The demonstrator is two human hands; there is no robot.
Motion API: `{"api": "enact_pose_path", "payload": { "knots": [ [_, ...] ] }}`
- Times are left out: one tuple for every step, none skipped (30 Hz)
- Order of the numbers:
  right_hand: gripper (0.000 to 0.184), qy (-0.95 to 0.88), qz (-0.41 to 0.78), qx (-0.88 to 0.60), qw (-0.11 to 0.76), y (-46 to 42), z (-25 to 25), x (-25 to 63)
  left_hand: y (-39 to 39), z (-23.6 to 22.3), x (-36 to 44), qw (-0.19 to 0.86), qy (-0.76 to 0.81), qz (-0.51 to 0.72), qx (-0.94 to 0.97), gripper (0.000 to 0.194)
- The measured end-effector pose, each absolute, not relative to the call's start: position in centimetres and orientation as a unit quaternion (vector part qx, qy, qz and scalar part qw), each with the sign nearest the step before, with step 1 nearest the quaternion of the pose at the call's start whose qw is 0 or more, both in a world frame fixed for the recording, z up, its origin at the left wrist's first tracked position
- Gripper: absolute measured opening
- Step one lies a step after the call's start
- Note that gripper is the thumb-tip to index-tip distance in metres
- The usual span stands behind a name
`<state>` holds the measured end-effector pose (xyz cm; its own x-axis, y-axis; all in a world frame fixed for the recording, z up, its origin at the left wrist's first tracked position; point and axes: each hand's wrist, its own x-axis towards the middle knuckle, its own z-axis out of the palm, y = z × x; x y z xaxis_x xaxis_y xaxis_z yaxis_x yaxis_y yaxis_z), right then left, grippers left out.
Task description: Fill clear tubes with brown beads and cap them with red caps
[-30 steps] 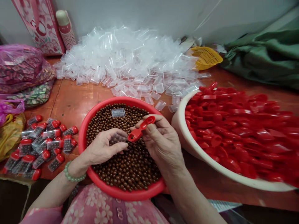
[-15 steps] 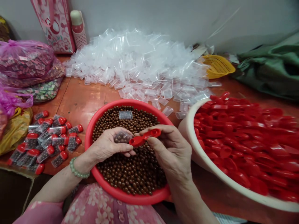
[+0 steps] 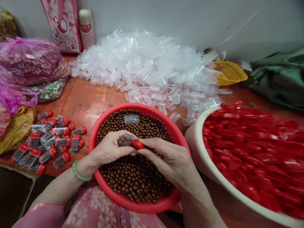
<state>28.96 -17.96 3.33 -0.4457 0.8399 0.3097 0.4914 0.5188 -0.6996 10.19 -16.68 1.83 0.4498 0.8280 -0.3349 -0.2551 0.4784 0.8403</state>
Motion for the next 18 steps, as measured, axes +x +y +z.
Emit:
{"api": "enact_pose_path", "payload": {
  "knots": [
    [0.016,-0.812,0.247,-0.410,0.334,-18.0,3.1,28.8,-16.6,1.8,10.1,0.773,0.379,0.355,0.364,0.030],
    [0.019,-0.818,0.225,-0.409,0.336,-18.0,2.8,28.6,-16.6,1.7,10.0,0.780,0.369,0.358,0.357,0.032],
    [0.021,-0.826,0.201,-0.409,0.332,-18.0,2.6,28.3,-16.5,1.6,9.9,0.789,0.359,0.360,0.345,0.034],
    [0.023,-0.833,0.176,-0.412,0.325,-18.0,2.3,28.1,-16.4,1.5,9.7,0.802,0.346,0.361,0.327,0.036],
    [0.025,-0.838,0.155,-0.416,0.317,-18.0,2.0,27.9,-16.2,1.3,9.5,0.818,0.331,0.360,0.301,0.038],
    [0.026,-0.840,0.143,-0.420,0.312,-17.9,1.8,27.8,-16.1,1.2,9.3,0.836,0.314,0.358,0.272,0.039],
    [0.027,-0.838,0.140,-0.424,0.313,-17.8,1.6,27.7,-15.9,1.1,9.1,0.855,0.295,0.352,0.242,0.040],
    [0.029,-0.829,0.149,-0.431,0.322,-17.7,1.5,27.7,-15.7,1.0,8.9,0.872,0.275,0.342,0.216,0.043],
    [0.030,-0.812,0.171,-0.444,0.337,-17.6,1.4,27.8,-15.5,0.9,8.8,0.887,0.255,0.332,0.196,0.050],
    [0.030,-0.788,0.202,-0.459,0.356,-17.4,1.3,27.9,-15.3,0.9,8.6,0.897,0.238,0.325,0.184,0.058],
    [0.029,-0.759,0.241,-0.476,0.373,-17.3,1.3,28.0,-15.2,0.9,8.5,0.904,0.223,0.319,0.177,0.066],
    [0.027,-0.728,0.279,-0.490,0.390,-17.1,1.4,28.1,-15.1,0.9,8.5,0.908,0.213,0.316,0.174,0.072],
    [0.024,-0.699,0.313,-0.498,0.406,-16.9,1.5,28.2,-15.1,1.0,8.4,0.909,0.208,0.317,0.173,0.074],
    [0.020,-0.676,0.342,-0.498,0.422,-16.7,1.6,28.2,-15.1,1.0,8.4,0.908,0.206,0.322,0.174,0.074],
    [0.017,-0.660,0.363,-0.493,0.435,-16.4,1.8,28.1,-15.2,1.0,8.4,0.907,0.205,0.325,0.175,0.071],
    [0.016,-0.649,0.378,-0.485,0.448,-16.2,2.0,27.9,-15.2,1.0,8.4,0.905,0.204,0.330,0.177,0.064],
    [0.015,-0.642,0.387,-0.477,0.459,-15.9,2.2,27.7,-15.4,1.0,8.4,0.902,0.202,0.336,0.180,0.056],
    [0.015,-0.637,0.392,-0.471,0.468,-15.7,2.4,27.4,-15.5,1.0,8.4,0.899,0.199,0.343,0.186,0.047]
  ]
}}
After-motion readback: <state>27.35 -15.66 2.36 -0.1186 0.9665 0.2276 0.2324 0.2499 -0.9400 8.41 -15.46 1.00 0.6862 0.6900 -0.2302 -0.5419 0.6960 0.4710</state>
